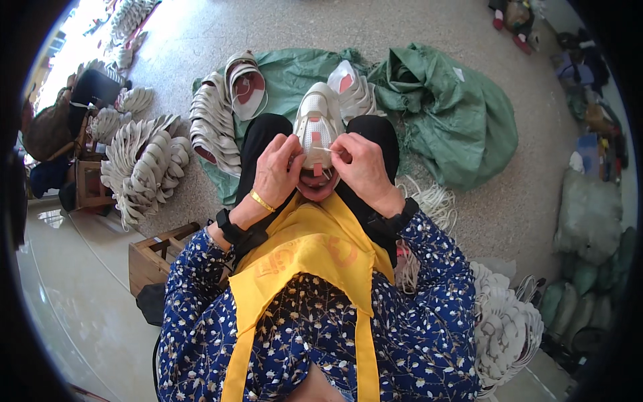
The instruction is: The person sits on the floor and laces a white sneaker with pink accents. They thread the white shoelace through the eyelets, pull it tight, and tie a knot. The person repeats this process for multiple shoes in a pile.
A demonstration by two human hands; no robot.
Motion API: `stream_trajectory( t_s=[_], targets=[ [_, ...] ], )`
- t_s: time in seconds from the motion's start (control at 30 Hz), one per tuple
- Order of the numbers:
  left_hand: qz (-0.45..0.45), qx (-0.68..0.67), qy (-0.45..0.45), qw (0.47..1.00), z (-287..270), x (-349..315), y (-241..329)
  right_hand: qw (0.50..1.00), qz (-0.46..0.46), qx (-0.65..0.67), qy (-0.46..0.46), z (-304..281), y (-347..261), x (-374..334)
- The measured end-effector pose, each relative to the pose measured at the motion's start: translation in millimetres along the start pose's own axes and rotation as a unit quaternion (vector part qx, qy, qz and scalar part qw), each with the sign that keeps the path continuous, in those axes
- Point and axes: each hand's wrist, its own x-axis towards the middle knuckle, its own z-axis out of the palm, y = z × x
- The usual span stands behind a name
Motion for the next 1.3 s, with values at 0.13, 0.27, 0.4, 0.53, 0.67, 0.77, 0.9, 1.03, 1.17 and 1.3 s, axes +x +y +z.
stream_trajectory(
  t_s=[0.13, 0.27, 0.4, 0.53, 0.67, 0.77, 0.9, 1.03, 1.17, 1.3],
  targets=[
    [0.008, 0.003, 0.027, 1.000, -1, -2, 6, 1.000, 0.002, -0.002, -0.001, 0, -1, -4],
    [0.003, 0.018, 0.027, 0.999, 1, -3, 7, 1.000, -0.008, -0.005, 0.006, 1, 0, -6],
    [0.002, 0.023, 0.024, 0.999, 1, -6, 7, 1.000, 0.015, 0.005, 0.004, 1, -3, -10],
    [0.000, 0.024, 0.021, 0.999, -2, -6, 8, 1.000, 0.010, 0.007, 0.017, 1, -5, -11],
    [0.002, 0.000, 0.027, 1.000, -3, -6, 8, 0.999, 0.023, 0.022, 0.030, 4, -4, -12],
    [-0.025, -0.040, 0.007, 0.999, -8, -3, 8, 0.995, 0.069, 0.068, 0.034, 3, -2, -9],
    [-0.027, -0.059, 0.021, 0.998, -8, 18, 1, 0.991, 0.093, 0.082, 0.047, 0, -4, 4],
    [0.014, -0.032, 0.048, 0.998, -1, 46, -12, 0.993, 0.089, 0.041, 0.072, -4, 2, 17],
    [0.004, -0.040, 0.001, 0.999, 0, 60, -19, 0.991, 0.094, 0.048, 0.079, -4, 5, 23],
    [0.008, -0.007, -0.009, 1.000, 5, 62, -18, 0.994, 0.072, 0.032, 0.081, -2, 4, 26]
  ],
)
